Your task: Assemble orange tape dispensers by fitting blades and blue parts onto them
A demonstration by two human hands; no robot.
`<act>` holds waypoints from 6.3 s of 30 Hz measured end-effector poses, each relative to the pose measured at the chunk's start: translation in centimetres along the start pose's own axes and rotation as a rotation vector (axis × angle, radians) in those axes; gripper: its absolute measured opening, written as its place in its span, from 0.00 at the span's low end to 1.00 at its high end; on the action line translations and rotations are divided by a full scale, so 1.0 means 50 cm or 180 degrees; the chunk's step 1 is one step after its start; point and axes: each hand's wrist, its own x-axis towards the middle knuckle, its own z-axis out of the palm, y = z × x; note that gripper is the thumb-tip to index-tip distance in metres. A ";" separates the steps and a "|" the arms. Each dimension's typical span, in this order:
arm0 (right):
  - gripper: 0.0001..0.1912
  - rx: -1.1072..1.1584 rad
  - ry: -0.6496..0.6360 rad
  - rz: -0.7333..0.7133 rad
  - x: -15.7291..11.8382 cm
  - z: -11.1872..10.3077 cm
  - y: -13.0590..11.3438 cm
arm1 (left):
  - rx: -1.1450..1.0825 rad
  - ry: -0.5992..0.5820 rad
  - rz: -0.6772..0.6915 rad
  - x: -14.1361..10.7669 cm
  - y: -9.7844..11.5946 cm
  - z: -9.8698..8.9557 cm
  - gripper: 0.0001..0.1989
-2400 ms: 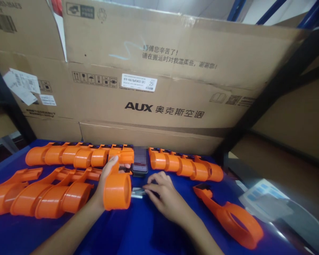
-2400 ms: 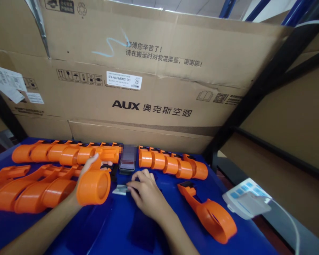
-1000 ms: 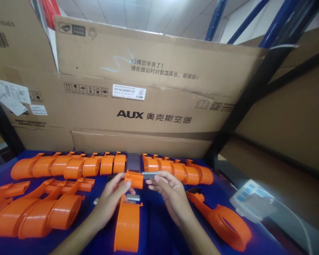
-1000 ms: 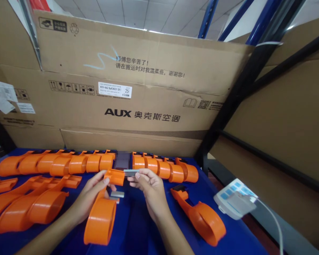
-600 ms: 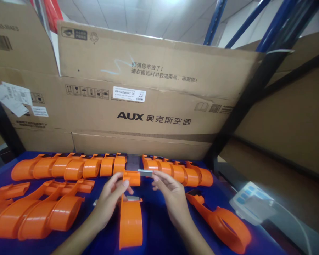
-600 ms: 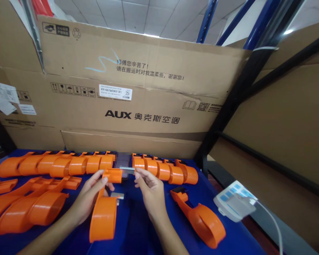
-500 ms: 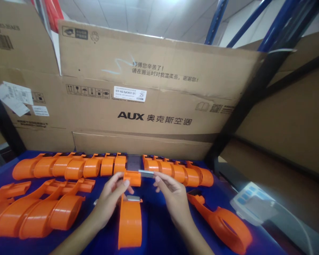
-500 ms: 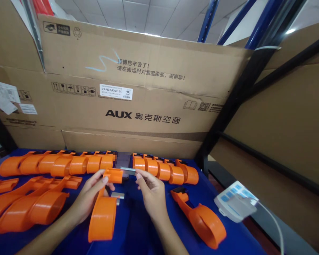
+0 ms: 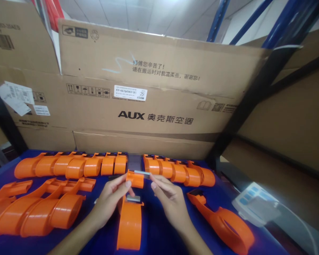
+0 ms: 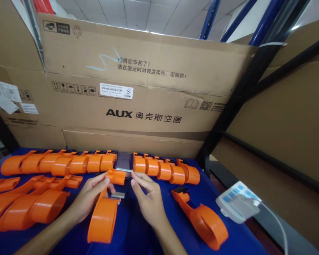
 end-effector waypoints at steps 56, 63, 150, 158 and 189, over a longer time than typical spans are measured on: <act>0.11 -0.1671 0.0496 -0.1280 0.004 0.003 -0.004 | 0.0023 -0.0087 0.0142 0.000 -0.008 0.008 0.18; 0.13 -0.1552 0.0108 -0.1352 -0.006 0.016 -0.012 | 0.0041 -0.0207 0.0071 -0.016 0.002 0.023 0.18; 0.08 -0.1201 -0.0578 -0.1259 -0.027 0.028 -0.017 | 0.0117 -0.0154 0.0245 -0.025 -0.001 0.021 0.15; 0.08 -0.1229 -0.0615 -0.1265 -0.024 0.026 -0.009 | 0.0263 -0.0069 0.0199 -0.022 -0.008 0.020 0.17; 0.30 0.1089 -0.1119 0.0335 -0.016 0.020 -0.012 | -0.1063 -0.1362 -0.0363 -0.033 0.001 0.026 0.33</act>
